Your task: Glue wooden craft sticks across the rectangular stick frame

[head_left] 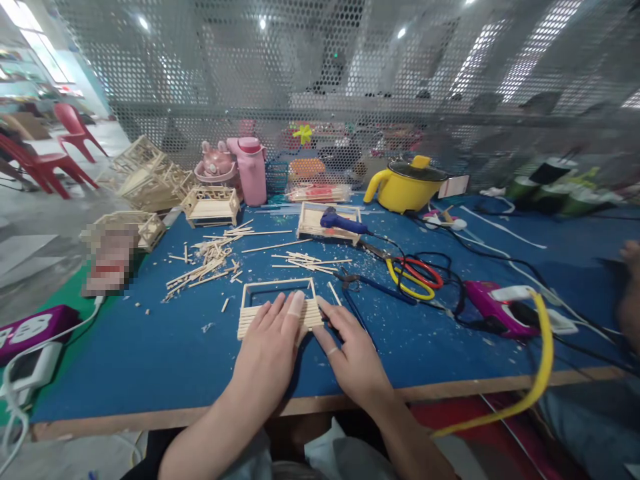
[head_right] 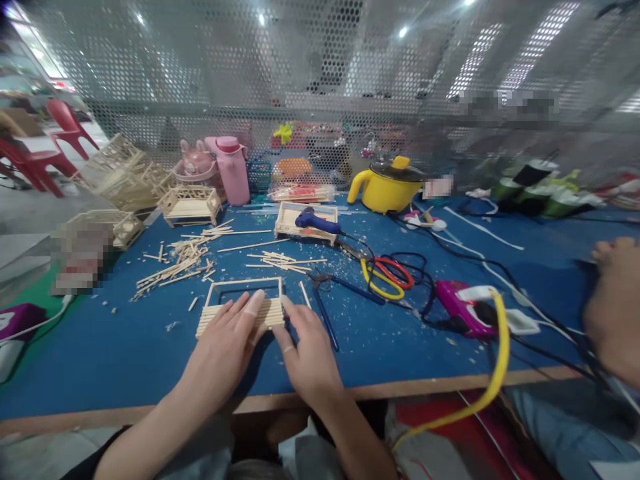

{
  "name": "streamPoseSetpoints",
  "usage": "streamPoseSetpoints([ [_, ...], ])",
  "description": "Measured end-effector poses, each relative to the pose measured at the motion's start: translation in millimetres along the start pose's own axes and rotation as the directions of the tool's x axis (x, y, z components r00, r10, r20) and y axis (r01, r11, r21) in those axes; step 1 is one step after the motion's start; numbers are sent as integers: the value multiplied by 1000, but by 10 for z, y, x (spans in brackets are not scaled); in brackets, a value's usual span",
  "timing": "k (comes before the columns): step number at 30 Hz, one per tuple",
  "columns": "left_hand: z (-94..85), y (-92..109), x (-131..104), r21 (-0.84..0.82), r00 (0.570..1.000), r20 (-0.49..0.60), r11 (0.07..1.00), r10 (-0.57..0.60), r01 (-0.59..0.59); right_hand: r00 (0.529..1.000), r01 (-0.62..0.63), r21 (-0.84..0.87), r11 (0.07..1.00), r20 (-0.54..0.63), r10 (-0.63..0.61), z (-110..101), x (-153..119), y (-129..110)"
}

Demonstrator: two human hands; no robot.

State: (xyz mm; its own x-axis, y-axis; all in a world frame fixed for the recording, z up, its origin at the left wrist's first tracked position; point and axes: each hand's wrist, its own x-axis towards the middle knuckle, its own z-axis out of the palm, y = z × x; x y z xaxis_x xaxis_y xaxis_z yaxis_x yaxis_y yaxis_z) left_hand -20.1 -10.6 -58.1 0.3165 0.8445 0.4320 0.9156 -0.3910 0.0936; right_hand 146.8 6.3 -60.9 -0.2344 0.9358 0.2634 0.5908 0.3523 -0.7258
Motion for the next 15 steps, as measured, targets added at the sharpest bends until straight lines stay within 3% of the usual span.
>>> streamPoseSetpoints([
  [5,24,7,13,-18,1000,-10,1000,-20,20,999,-38,44,998,26,36,-15,17,-24],
  [8,37,6,19,-40,999,-22,999,-33,32,990,-138,119,983,-5,139,-24,19,-39],
  [11,48,-1,30,-55,997,-72,998,-29,25,961,-217,310,926,-99,259,-45,10,-26],
  [15,36,-9,37,-94,995,-90,995,-33,24,898,-199,602,773,-204,390,-99,4,1],
])
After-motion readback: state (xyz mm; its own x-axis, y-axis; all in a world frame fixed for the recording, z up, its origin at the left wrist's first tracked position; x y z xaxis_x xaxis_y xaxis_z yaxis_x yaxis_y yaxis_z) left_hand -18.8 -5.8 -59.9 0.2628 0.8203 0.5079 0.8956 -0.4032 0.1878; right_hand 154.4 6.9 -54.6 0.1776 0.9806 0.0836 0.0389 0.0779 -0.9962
